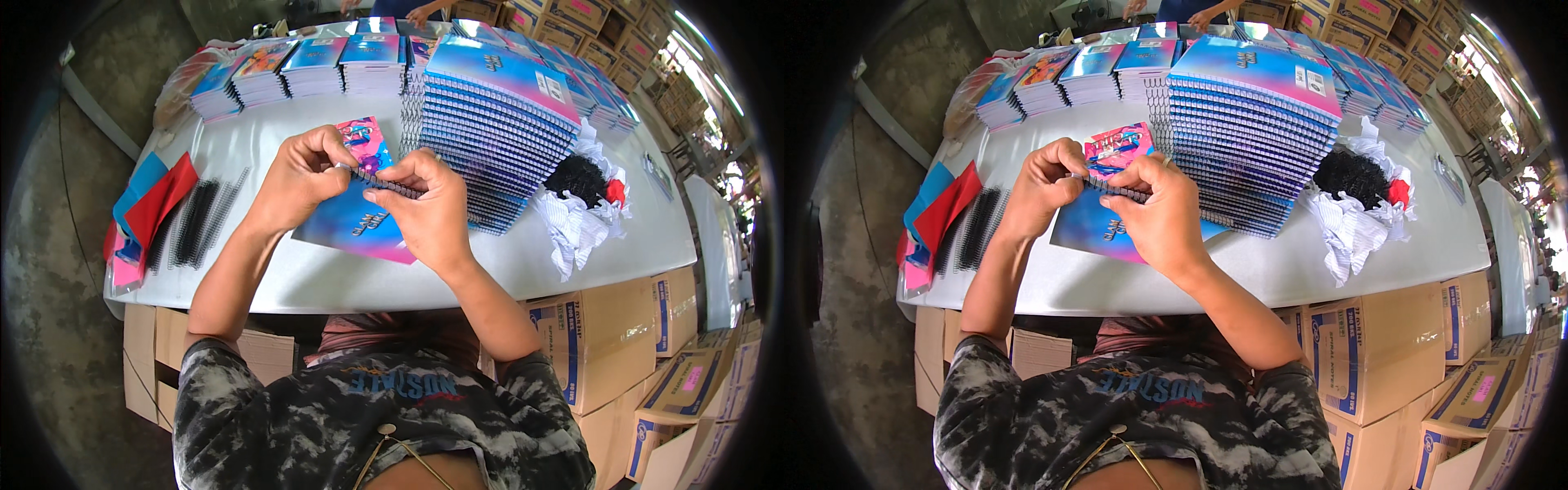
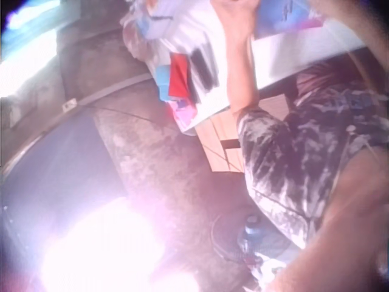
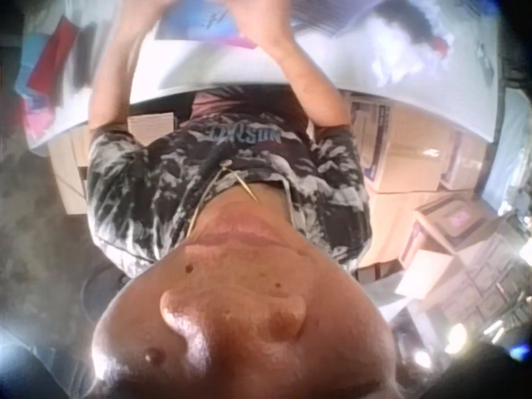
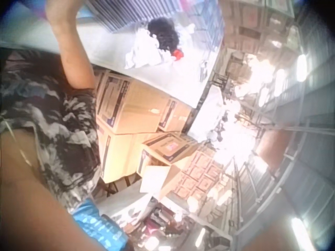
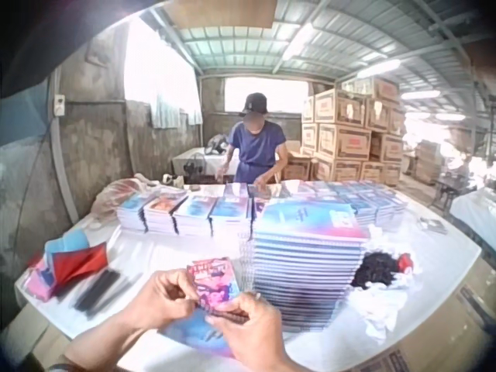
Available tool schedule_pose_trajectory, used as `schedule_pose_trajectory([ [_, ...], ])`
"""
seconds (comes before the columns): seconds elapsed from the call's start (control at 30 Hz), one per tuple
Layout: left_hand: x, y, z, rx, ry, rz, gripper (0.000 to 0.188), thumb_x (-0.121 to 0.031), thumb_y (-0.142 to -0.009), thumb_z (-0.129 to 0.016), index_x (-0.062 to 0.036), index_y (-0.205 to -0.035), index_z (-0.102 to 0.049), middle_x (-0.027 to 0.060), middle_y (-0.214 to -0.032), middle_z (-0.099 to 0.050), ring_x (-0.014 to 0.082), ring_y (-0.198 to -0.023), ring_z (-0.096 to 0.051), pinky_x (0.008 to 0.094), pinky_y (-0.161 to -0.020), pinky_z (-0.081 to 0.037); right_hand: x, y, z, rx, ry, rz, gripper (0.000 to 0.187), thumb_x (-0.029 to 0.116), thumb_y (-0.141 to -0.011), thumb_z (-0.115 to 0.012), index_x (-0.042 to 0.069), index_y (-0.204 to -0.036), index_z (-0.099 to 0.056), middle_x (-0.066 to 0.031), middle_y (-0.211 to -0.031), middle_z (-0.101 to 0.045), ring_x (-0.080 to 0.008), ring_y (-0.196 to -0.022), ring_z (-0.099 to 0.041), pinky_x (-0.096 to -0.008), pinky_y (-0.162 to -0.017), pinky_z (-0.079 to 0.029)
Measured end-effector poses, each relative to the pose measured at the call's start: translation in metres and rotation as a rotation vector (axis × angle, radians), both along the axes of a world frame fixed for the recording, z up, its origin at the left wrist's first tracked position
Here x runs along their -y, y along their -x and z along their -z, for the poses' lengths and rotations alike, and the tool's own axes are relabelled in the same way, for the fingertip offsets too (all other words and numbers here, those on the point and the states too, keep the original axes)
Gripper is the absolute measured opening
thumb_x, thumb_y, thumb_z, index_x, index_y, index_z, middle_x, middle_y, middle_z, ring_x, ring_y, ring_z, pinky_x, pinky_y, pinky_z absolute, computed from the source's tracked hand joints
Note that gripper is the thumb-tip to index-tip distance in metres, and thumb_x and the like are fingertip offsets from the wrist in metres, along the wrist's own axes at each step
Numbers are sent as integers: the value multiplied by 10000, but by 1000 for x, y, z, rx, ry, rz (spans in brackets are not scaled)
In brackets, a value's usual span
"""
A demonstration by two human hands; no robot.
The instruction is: The person repeatedly picks up a notebook cover and a metal spiral binding, inserts the spiral into the cover, and places the assembled notebook on a growing stack. The person works at a white table with stacks of covers and loose spirals, handling items one at a time.
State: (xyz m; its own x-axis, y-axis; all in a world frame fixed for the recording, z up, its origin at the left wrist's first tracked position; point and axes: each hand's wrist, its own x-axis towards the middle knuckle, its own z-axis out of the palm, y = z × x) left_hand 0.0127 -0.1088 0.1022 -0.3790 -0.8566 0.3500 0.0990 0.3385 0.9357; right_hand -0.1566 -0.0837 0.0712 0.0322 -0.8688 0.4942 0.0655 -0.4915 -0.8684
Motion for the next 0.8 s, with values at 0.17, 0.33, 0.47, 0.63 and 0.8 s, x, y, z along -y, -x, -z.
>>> schedule_pose_trajectory([
  [0.17, -1, 16, -37, 530, 688, -504, 359, -132, -749, -673, -10, -1062, -544, 77, -962, -587, 131, -892, -539, 247, -763, -425, 15, 37, -21, 174, 188, 161, 272, -17, -732, -657, 22, -970, -533, -21, -833, -540, -96, -768, -536, -242, -649, -473],
  [0.33, 23, 80, -63, -49, 274, -358, 591, -248, -870, -568, 75, -1280, -290, 166, -976, -599, 238, -841, -602, 308, -758, -469, 35, 88, -85, 714, 466, 276, 386, 75, -812, -590, 33, -1137, -387, -75, -985, -495, -129, -886, -473, -254, -765, -398],
  [0.47, 67, 117, -83, 125, 530, -721, 348, -246, -826, -573, 30, -1035, -544, 144, -894, -629, 218, -647, -608, 331, -619, -481, 66, 134, -66, 29, 408, 1027, 326, 175, -791, -605, 12, -1038, -469, -167, -1024, -492, -260, -947, -472, -364, -902, -327],
  [0.63, 113, 118, -17, 485, 685, -952, 282, -255, -790, -565, 11, -861, -627, 130, -794, -633, 219, -622, -585, 332, -630, -459, 65, 163, -28, -264, 159, 1029, 407, 283, -832, -535, -20, -1102, -510, -235, -1138, -504, -336, -1071, -480, -388, -939, -334],
  [0.8, 103, 138, 2, -28, 339, -873, 242, -210, -820, -560, 26, -775, -586, 74, -636, -560, 121, -582, -489, 272, -582, -419, 82, 149, -25, -17, 224, 997, 377, 270, -922, -410, -21, -955, -647, -144, -908, -658, -223, -892, -608, -313, -802, -439],
])
